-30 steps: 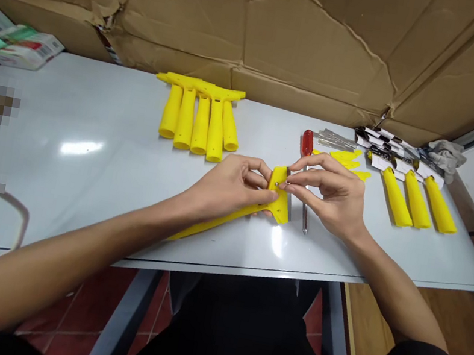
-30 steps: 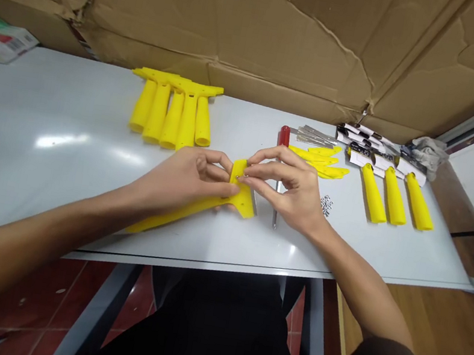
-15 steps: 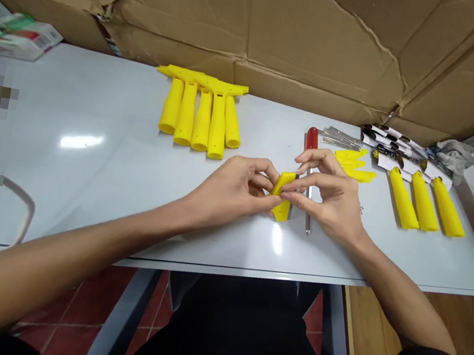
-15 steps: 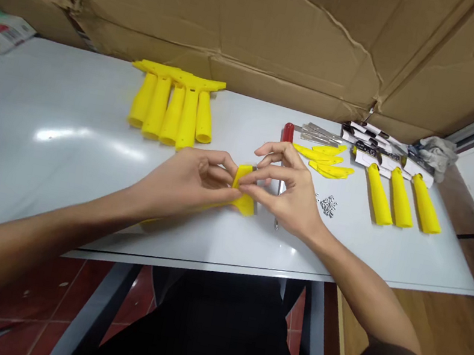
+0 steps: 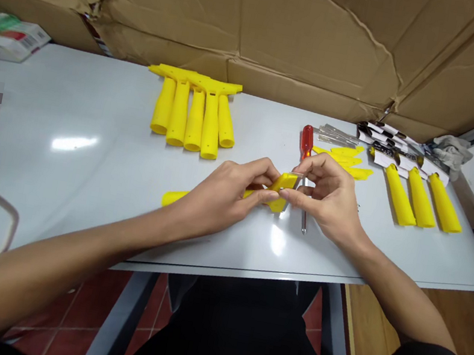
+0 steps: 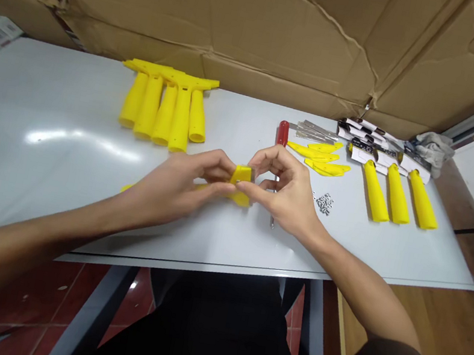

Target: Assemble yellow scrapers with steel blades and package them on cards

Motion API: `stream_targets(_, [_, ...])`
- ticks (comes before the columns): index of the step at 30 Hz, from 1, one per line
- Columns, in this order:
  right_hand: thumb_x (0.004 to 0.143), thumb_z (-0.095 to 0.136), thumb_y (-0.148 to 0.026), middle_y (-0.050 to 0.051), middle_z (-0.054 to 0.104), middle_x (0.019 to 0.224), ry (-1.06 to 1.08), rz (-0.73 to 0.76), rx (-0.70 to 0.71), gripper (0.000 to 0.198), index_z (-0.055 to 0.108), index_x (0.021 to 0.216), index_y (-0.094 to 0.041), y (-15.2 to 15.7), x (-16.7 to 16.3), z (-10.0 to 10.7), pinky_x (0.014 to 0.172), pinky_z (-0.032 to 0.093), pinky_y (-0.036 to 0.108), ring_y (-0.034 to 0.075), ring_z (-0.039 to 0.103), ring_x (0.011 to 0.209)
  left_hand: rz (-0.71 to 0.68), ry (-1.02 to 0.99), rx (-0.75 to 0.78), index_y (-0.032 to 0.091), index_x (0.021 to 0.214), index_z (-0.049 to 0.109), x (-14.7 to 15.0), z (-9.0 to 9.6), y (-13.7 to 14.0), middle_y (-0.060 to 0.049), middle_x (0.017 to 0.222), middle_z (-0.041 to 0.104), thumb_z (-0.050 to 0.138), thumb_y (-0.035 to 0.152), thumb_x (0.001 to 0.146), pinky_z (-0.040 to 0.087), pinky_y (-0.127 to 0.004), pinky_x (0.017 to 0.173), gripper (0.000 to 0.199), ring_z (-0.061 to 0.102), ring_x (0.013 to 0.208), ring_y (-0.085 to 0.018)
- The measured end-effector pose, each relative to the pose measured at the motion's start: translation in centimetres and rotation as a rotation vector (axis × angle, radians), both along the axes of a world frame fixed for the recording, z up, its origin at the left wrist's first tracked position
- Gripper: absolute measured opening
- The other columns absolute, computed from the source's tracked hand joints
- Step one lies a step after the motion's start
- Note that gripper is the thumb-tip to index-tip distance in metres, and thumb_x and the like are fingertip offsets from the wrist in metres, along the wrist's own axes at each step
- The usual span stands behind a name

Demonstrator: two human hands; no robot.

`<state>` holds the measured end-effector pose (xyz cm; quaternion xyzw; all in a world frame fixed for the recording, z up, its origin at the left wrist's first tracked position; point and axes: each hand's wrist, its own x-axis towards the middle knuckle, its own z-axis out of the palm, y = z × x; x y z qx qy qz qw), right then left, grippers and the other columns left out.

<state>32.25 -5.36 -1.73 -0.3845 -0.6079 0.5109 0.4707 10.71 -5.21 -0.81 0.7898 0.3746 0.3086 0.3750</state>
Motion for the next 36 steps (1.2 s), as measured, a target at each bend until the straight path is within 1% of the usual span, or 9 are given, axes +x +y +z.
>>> stream_targets(8, [0.079,0.081,-0.025,0.004,0.065,0.107,-0.076,0.084,0.095,0.03,0.066,0.105,-0.02,0.4,1.2,0.5,0.069,0.056,0.02,0.012,0.066,0.099,0.047,-0.003,0.179,0.022,0.094,0.055,0.1,-0.4,0.2,0.003,0.085,0.074,0.065,0.035,0.1,0.054,-0.022,0.067,0.018,0.071,0.073,-0.012])
stream_targets(13, [0.089,0.068,-0.032,0.004,0.066,0.081,-0.738,-0.246,0.217,0.019,0.066,0.102,-0.017,3.2,3.4,1.4,0.067,0.048,0.029,0.013,0.06,0.07,0.141,0.209,0.584,0.02,0.111,0.06,-0.4,-1.5,1.3,-0.004,0.092,0.077,0.052,0.029,0.105,0.053,-0.029,0.065,0.014,0.072,0.074,-0.018])
stream_targets(17, [0.087,0.071,-0.038,0.008,0.065,0.082,-1.112,-0.196,0.168,0.049,0.058,0.131,-0.019,6.2,2.3,0.7,0.07,0.049,0.035,0.021,0.059,0.072,0.037,0.215,0.833,0.019,0.113,0.056,-0.5,-2.7,2.2,-0.008,0.109,0.077,0.045,0.016,0.104,0.053,-0.029,0.062,0.015,0.073,0.077,-0.016])
stream_targets(21, [0.074,0.069,-0.018,0.005,0.062,0.076,-1.038,-0.106,-0.012,0.085,0.039,0.154,-0.016,8.3,1.4,0.7,0.057,0.045,0.033,0.017,0.055,0.058,-0.014,0.284,1.19,0.022,0.1,0.054,-1.0,-3.2,3.0,-0.008,0.107,0.075,0.045,0.015,0.103,0.052,-0.03,0.06,0.012,0.069,0.08,-0.017])
stream_targets(24, [0.073,0.067,-0.019,-0.001,0.058,0.068,-0.758,-0.005,-0.182,0.105,0.016,0.165,-0.019,8.5,2.4,2.6,0.047,0.038,0.029,0.014,0.048,0.048,-0.095,0.375,1.458,0.022,0.092,0.057,-1.4,-3.2,3.4,-0.005,0.104,0.076,0.054,0.015,0.1,0.052,-0.03,0.06,0.012,0.068,0.08,-0.017])
stream_targets(26, [0.075,0.067,-0.022,-0.004,0.056,0.068,-0.524,-0.028,-0.14,0.108,0.009,0.166,-0.029,8.0,3.3,4.7,0.045,0.033,0.026,0.012,0.044,0.048,-0.13,0.409,1.559,0.021,0.09,0.06,-1.6,-3.2,3.7,-0.004,0.103,0.077,0.059,0.013,0.098,0.05,-0.028,0.057,0.011,0.068,0.079,-0.017])
stream_targets(30, [0.076,0.065,-0.022,-0.003,0.063,0.084,-0.145,-0.285,0.163,0.116,-0.007,0.164,-0.045,6.3,3.8,7.4,0.047,0.034,0.025,0.01,0.044,0.053,-0.187,0.368,1.533,0.02,0.086,0.063,-1.6,-3.3,3.8,-0.006,0.104,0.078,0.059,0.014,0.097,0.051,-0.03,0.054,0.014,0.07,0.079,-0.019])
stream_targets(33, [0.075,0.065,-0.023,-0.001,0.067,0.097,-0.013,-0.425,0.298,0.118,-0.012,0.163,-0.044,5.6,3.0,6.9,0.052,0.036,0.026,0.008,0.043,0.058,-0.244,0.428,1.257,0.023,0.082,0.063,-1.5,-3.3,3.8,-0.005,0.108,0.078,0.055,0.017,0.099,0.053,-0.033,0.055,0.02,0.071,0.082,-0.02])
stream_targets(36, [0.076,0.065,-0.026,0.0,0.068,0.1,-0.006,-0.42,0.299,0.117,-0.012,0.162,-0.044,5.6,2.3,5.5,0.056,0.036,0.025,0.008,0.045,0.061,-0.261,0.458,0.956,0.024,0.077,0.063,-1.4,-3.0,3.7,-0.004,0.109,0.077,0.052,0.019,0.099,0.055,-0.036,0.056,0.025,0.072,0.084,-0.021])
